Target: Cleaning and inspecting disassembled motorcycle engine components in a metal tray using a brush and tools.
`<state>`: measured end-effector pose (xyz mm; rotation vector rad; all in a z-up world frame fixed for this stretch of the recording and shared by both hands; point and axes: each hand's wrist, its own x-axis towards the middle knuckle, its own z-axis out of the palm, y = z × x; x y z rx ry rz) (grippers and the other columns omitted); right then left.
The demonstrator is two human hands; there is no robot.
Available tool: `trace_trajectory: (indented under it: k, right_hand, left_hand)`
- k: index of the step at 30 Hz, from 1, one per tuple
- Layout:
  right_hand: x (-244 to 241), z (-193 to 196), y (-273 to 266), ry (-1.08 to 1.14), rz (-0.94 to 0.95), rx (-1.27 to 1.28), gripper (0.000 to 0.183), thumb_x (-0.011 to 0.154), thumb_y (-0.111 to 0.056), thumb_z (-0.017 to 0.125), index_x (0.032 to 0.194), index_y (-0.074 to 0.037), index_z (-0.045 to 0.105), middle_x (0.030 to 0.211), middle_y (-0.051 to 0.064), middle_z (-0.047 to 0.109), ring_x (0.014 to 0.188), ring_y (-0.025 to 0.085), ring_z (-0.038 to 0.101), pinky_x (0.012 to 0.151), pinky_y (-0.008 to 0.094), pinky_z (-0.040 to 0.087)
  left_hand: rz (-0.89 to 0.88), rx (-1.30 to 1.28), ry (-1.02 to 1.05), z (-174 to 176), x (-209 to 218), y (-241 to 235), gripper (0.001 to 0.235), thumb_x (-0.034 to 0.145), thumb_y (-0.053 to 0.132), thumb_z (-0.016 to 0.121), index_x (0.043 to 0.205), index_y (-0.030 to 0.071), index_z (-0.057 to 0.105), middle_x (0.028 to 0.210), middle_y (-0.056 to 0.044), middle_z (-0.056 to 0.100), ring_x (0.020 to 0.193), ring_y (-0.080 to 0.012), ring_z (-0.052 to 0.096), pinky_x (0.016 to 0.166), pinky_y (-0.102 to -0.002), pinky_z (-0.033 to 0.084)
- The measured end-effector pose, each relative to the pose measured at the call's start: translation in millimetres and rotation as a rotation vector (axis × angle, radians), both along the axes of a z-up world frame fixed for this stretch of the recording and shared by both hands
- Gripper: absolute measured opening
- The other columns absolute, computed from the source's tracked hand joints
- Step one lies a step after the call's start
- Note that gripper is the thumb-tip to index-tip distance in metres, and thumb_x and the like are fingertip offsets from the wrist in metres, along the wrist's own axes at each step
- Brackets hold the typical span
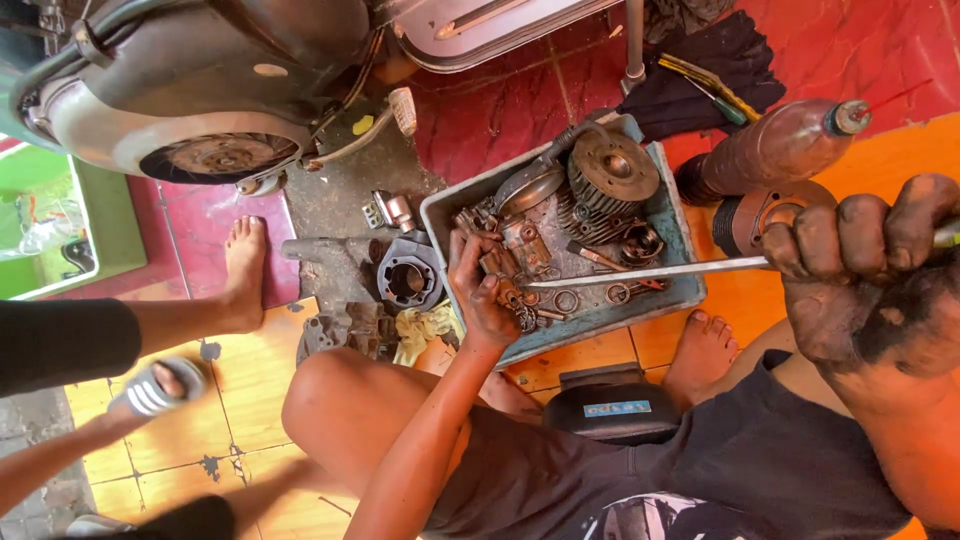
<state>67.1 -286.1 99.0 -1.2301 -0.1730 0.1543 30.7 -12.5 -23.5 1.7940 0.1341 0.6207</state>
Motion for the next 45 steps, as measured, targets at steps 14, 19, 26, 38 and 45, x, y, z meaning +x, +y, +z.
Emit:
trace_trajectory:
  k: [14, 19, 26, 38, 45]
  right_hand:
    - [-3, -2, 3, -0.104, 0.010, -0.010, 0.029, 0.100, -0.050, 0.049, 0.090, -0.029, 0.031, 0.075, -0.011, 0.021, 0.066, 0.009, 0.017, 0.071, 0.030, 0.024]
    - [-3, -12, -2, -0.141, 0.030, 0.025, 0.039, 0.104, -0.057, 0.052, 0.090, -0.028, 0.030, 0.076, -0.010, 0.021, 0.066, 0.008, 0.019, 0.070, 0.029, 0.025]
    - [-3, -16, -11, -0.098, 0.026, -0.034, 0.031, 0.106, -0.048, 0.042, 0.086, -0.030, 0.027, 0.076, -0.010, 0.018, 0.066, 0.011, 0.014, 0.073, 0.033, 0.025]
    - [-3, -10, -5, -0.081, 0.006, 0.017, 0.028, 0.103, -0.042, 0.042, 0.085, -0.029, 0.026, 0.074, -0.009, 0.017, 0.065, 0.010, 0.013, 0.071, 0.030, 0.023]
    - [-1, -18, -9, -0.110, 0.031, 0.021, 0.025, 0.100, -0.042, 0.044, 0.085, -0.030, 0.028, 0.073, -0.010, 0.018, 0.063, 0.009, 0.015, 0.068, 0.029, 0.022]
  left_hand:
    - [0.091, 0.194, -0.144, -59, -12, 9, 0.051, 0.111, 0.059, 0.018, 0.126, 0.019, 0.046, 0.123, -0.011, 0.046, 0.123, -0.0308, 0.035, 0.105, -0.049, 0.030]
    - [0.090, 0.339, -0.326, -51, -6, 11, 0.040, 0.120, 0.039, 0.023, 0.158, 0.033, 0.033, 0.146, -0.019, 0.047, 0.134, -0.0359, 0.053, 0.111, -0.052, 0.040]
    - [0.079, 0.366, -0.301, -51, -6, 13, 0.043, 0.118, 0.038, 0.029, 0.159, 0.028, 0.031, 0.137, -0.011, 0.036, 0.124, -0.0315, 0.035, 0.103, -0.050, 0.034]
    - [0.077, 0.482, -0.349, -61, -9, 14, 0.042, 0.119, 0.035, 0.020, 0.161, 0.039, 0.024, 0.152, -0.004, 0.037, 0.131, -0.0291, 0.036, 0.105, -0.051, 0.035]
    - [0.080, 0.505, -0.311, -85, -17, 13, 0.047, 0.119, 0.038, 0.015, 0.166, 0.037, 0.018, 0.164, 0.000, 0.030, 0.160, -0.0304, 0.020, 0.131, -0.050, 0.027]
